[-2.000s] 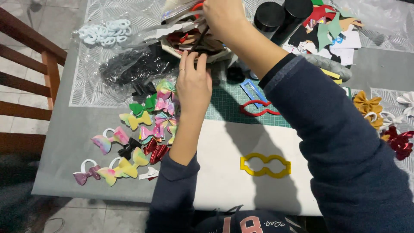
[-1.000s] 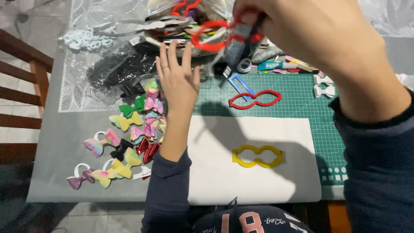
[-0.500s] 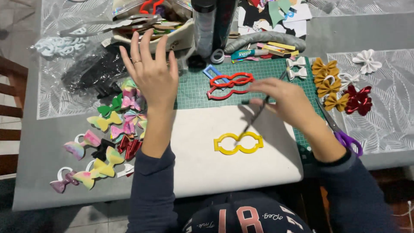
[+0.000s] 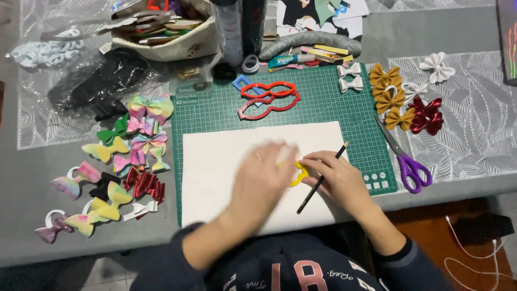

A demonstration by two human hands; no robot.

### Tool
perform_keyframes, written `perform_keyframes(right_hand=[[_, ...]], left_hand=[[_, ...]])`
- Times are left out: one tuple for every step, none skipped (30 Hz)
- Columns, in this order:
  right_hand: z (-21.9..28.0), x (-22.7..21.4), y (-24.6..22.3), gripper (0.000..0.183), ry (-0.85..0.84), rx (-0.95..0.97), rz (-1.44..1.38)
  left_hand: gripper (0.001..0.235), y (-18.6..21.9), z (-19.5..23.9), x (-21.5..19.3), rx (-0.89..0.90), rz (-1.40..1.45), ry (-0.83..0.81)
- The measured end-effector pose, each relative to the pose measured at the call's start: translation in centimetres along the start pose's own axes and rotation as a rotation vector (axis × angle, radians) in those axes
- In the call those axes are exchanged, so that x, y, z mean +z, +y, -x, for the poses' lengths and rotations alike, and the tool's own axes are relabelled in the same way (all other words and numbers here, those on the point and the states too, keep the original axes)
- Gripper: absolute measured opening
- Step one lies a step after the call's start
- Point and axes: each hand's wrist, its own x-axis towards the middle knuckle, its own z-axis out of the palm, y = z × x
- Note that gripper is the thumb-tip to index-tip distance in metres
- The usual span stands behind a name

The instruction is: Tracing bow-shaped templates onto a white sheet of paper using a pencil.

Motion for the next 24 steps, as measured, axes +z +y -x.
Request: perform_keyframes(right_hand=[[-0.3, -0.1, 0.2, 0.043, 0.003, -0.003, 0.002], [-0.1, -0.1, 0.3, 0.042, 0.007, 0.004, -0.013], [0.1, 0.0, 0.3, 0.042, 0.010, 0.011, -0.028], [0.1, 0.0, 0.8, 0.042, 0.008, 0.017, -0.030], [0.2, 0.0, 1.3, 0.041, 0.016, 0.028, -0.054], [0.3, 0.0, 1.8, 0.041, 0.025, 0.041, -0.075], [0.7, -0.3, 2.3, 0.041, 0.023, 0.048, -0.074], [0.9, -0.7, 2.9, 0.042, 0.026, 0.059, -0.076], [1.1, -1.2, 3.5, 0.044, 0.030, 0.071, -0.078], [1.4, -1.8, 4.2, 0.044, 0.031, 0.073, -0.075], [1.6, -2.4, 4.8, 0.043, 0.043, 0.114, -0.068], [2.0, -3.0, 5.3, 0.043, 0.051, 0.158, -0.064], [2.6, -3.5, 5.9, 0.043, 0.049, 0.164, -0.065], [3.2, -4.0, 6.5, 0.041, 0.080, 0.189, -0.057], [3.7, -4.5, 7.1, 0.039, 0.111, 0.214, -0.048], [4.1, -4.5, 7.5, 0.039, 0.108, 0.217, -0.047], [4.4, -4.5, 7.9, 0.040, 0.100, 0.198, -0.044], [4.9, -4.5, 8.2, 0.041, 0.092, 0.182, -0.041], [4.9, -4.3, 8.0, 0.041, 0.091, 0.187, -0.039], [4.9, -4.1, 7.9, 0.042, 0.053, 0.178, -0.045], [4.9, -3.9, 7.8, 0.043, 0.016, 0.169, -0.051], [4.8, -3.8, 7.7, 0.043, 0.011, 0.169, -0.053], [4.7, -3.7, 7.6, 0.043, -0.003, 0.163, -0.062], [4.4, -3.5, 7.5, 0.042, -0.013, 0.156, -0.071]], left_hand=[[0.047, 1.2, 1.7, 1.4, 0.002, -0.002, 0.003], [0.041, 2.6, 3.7, 2.7, 0.067, 0.234, -0.189], [0.035, 4.0, 5.7, 4.0, 0.133, 0.471, -0.379], [0.035, 3.8, 6.2, 4.6, 0.133, 0.476, -0.383], [0.038, 3.6, 6.8, 5.3, 0.116, 0.461, -0.319], [0.040, 3.5, 7.3, 6.0, 0.102, 0.448, -0.254], [0.040, 3.4, 7.3, 5.6, 0.103, 0.454, -0.258], [0.042, 3.4, 7.2, 5.4, 0.100, 0.416, -0.255], [0.044, 3.3, 7.1, 5.1, 0.097, 0.377, -0.251], [0.044, 3.2, 7.0, 4.9, 0.100, 0.379, -0.250], [0.046, 3.1, 6.9, 4.9, 0.072, 0.401, -0.255], [0.048, 3.0, 6.9, 4.7, 0.041, 0.425, -0.264], [0.048, 2.9, 6.8, 4.6, 0.041, 0.429, -0.268], [0.048, 2.8, 6.6, 4.7, 0.022, 0.447, -0.248], [0.047, 2.7, 6.4, 4.7, 0.002, 0.465, -0.227], [0.047, 2.5, 6.1, 5.0, 0.002, 0.468, -0.228], [0.046, 2.4, 5.8, 5.2, -0.057, 0.487, -0.232], [0.045, 2.2, 5.5, 5.4, -0.115, 0.507, -0.238], [0.045, 2.0, 5.1, 5.3, -0.113, 0.512, -0.240], [0.045, 1.8, 4.7, 5.3, -0.120, 0.530, -0.217], [0.045, 1.7, 4.3, 5.2, -0.127, 0.549, -0.194], [0.045, 1.4, 3.9, 5.1, -0.132, 0.550, -0.195], [0.043, 1.2, 3.5, 5.0, -0.150, 0.539, -0.244], [0.042, 0.7, 3.0, 4.9, -0.165, 0.523, -0.293]])
